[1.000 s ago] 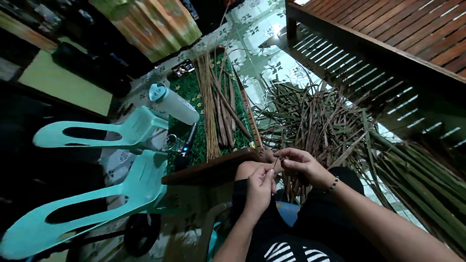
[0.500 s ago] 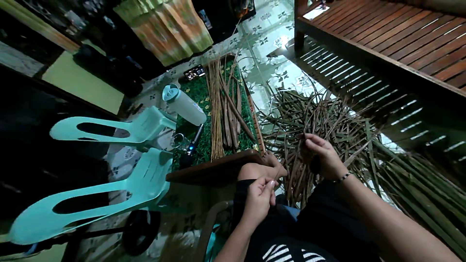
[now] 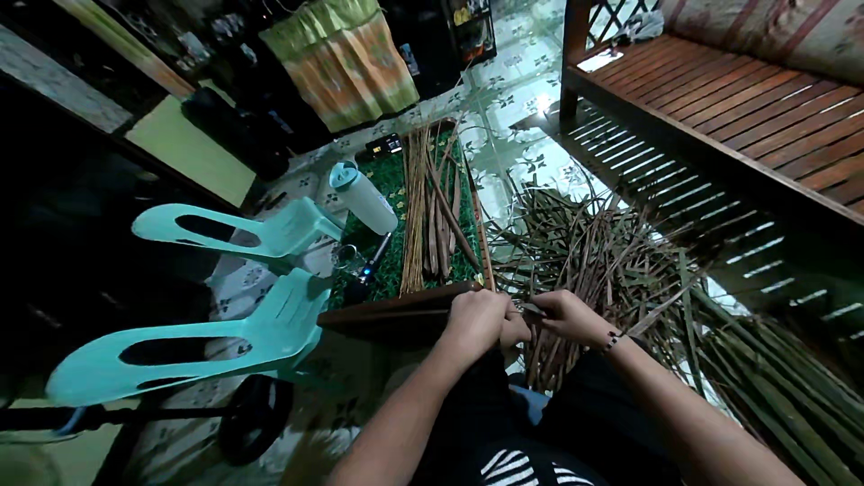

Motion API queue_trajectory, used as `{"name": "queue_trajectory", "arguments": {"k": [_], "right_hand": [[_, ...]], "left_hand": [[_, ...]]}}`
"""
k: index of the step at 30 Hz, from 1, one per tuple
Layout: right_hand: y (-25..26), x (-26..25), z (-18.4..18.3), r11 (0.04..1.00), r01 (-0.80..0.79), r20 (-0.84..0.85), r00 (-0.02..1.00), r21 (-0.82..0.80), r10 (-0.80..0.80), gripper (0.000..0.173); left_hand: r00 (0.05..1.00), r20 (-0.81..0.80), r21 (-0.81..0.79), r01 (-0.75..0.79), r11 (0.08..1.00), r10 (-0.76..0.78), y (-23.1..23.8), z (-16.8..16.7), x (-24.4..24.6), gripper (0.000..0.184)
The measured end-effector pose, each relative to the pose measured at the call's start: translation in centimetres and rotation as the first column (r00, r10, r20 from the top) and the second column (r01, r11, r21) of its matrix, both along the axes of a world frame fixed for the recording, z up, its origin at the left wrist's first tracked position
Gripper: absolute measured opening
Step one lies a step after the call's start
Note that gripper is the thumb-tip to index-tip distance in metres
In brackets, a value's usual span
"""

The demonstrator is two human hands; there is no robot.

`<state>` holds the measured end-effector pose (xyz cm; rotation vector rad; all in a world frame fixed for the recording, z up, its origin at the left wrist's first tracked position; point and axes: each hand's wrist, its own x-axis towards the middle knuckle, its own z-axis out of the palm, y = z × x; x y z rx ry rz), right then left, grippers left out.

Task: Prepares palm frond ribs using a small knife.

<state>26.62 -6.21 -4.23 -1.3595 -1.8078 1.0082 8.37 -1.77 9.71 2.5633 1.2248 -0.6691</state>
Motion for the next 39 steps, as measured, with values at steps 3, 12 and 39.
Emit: {"name": "queue_trajectory", "arguments": {"k": [3,12,39], "right_hand": [[-0.2,0.1,0.0,0.992,0.123,-0.101,0.988,0.02,-0.121,0.022],[-0.8,-1.0,1.1,0.936,0.352,-0.6,0.746,-0.016,-0.291,0.013],[3.3,2.5,-3.8,0.807,0.43,-0.489,0.644,-0.405,-0.589,0.024]], "left_hand": [[0.957,0.204,0.345,0.129,0.93,-0.208,-0.3,-0.2,0.9,0.021],[0.414,0.909,0.041,-0.191,0.981,0.043,1.1,-3.8,0.9,0.034],[0.62,0.382,-0.041,-0.729,0.683,0.685,25.2,-10.0,-13.5,0.026]]}}
